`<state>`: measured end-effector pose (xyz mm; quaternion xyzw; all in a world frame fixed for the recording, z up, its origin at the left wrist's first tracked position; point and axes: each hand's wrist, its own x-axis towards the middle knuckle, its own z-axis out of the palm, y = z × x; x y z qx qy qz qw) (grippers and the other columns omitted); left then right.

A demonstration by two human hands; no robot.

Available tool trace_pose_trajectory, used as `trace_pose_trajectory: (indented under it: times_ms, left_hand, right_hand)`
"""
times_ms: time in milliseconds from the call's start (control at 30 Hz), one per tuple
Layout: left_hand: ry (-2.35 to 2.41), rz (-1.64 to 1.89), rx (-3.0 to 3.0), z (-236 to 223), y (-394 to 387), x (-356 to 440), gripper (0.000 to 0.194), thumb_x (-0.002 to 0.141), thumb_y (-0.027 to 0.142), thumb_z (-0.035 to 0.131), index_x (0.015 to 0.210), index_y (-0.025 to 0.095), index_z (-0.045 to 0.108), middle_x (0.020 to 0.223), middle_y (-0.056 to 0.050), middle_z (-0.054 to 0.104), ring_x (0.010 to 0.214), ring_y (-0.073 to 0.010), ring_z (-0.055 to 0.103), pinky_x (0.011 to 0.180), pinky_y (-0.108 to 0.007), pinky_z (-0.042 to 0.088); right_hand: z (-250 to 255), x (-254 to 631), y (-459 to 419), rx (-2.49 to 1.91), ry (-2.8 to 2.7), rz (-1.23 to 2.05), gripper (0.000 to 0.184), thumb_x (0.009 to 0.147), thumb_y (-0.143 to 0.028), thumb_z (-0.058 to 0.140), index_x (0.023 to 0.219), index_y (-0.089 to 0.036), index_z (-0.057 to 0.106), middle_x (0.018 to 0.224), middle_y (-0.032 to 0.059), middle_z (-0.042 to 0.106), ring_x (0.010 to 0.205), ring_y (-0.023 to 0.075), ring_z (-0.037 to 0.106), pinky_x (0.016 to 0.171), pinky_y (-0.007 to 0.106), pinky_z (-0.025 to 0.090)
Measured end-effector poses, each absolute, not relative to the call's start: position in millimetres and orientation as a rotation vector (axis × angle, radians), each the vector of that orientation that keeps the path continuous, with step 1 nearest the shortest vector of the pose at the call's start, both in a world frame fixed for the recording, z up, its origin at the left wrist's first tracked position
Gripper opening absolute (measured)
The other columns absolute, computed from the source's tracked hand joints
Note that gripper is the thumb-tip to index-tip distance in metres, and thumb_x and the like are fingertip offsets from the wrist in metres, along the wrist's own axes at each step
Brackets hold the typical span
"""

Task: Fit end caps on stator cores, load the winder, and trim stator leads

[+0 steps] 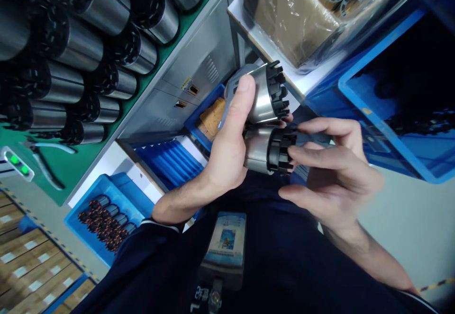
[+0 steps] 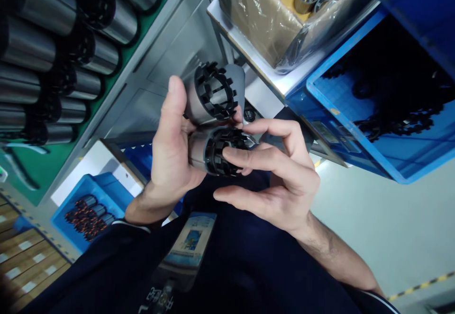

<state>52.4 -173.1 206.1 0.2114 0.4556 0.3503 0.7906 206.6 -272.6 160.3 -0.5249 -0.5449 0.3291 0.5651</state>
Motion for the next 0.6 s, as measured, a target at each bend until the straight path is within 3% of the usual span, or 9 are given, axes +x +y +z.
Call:
trace_pose_trajectory:
  times_ms: [133,267,367,600]
  left_hand:
    - [1.019,0.822,0.52,205.6,-172.6,52.7,0.047,0.124,0.059,0.052,0.103,0.024,0.076,0.104,-0.008,0.087,0.112,-0.0297,0.092,0.087,-0.036,0.078]
    - [1.018,0.809,0.518,204.5,-172.1,52.3,0.05,0.125,0.062,0.05,0.104,0.023,0.075,0.112,-0.009,0.088,0.121,-0.0306,0.091,0.092,-0.036,0.077]
    - [0.994,0.781,0.519,203.6,-172.3,51.0,0.053,0.124,0.061,0.051,0.097,0.022,0.075,0.106,-0.01,0.086,0.122,-0.0326,0.09,0.095,-0.038,0.077]
    - [0.964,0.697,0.494,199.7,-172.0,47.9,0.056,0.11,0.077,0.073,0.092,0.024,0.075,0.1,-0.01,0.086,0.112,-0.0357,0.091,0.086,-0.041,0.08]
  right_hand:
    - [161.3,201.0,-273.4,-1.238,-1.215,0.864,0.049,0.086,-0.032,0.111,0.13,-0.041,0.091,0.152,0.0068,0.079,0.131,0.0355,0.081,0.078,0.045,0.072]
    - [160.1,198.1,-271.6,-1.162,-1.119,0.894,0.078,0.077,-0.024,0.116,0.149,-0.037,0.086,0.143,0.0061,0.083,0.132,0.03,0.08,0.072,0.034,0.073]
    - [161.8,200.8,-270.4,-1.194,-1.181,0.895,0.079,0.079,-0.024,0.115,0.151,-0.036,0.086,0.144,0.0064,0.083,0.133,0.0298,0.08,0.076,0.035,0.073]
    - [169.2,208.6,-269.2,-1.249,-1.286,0.822,0.076,0.08,-0.028,0.113,0.15,-0.042,0.088,0.138,0.0062,0.081,0.122,0.0299,0.078,0.073,0.039,0.071]
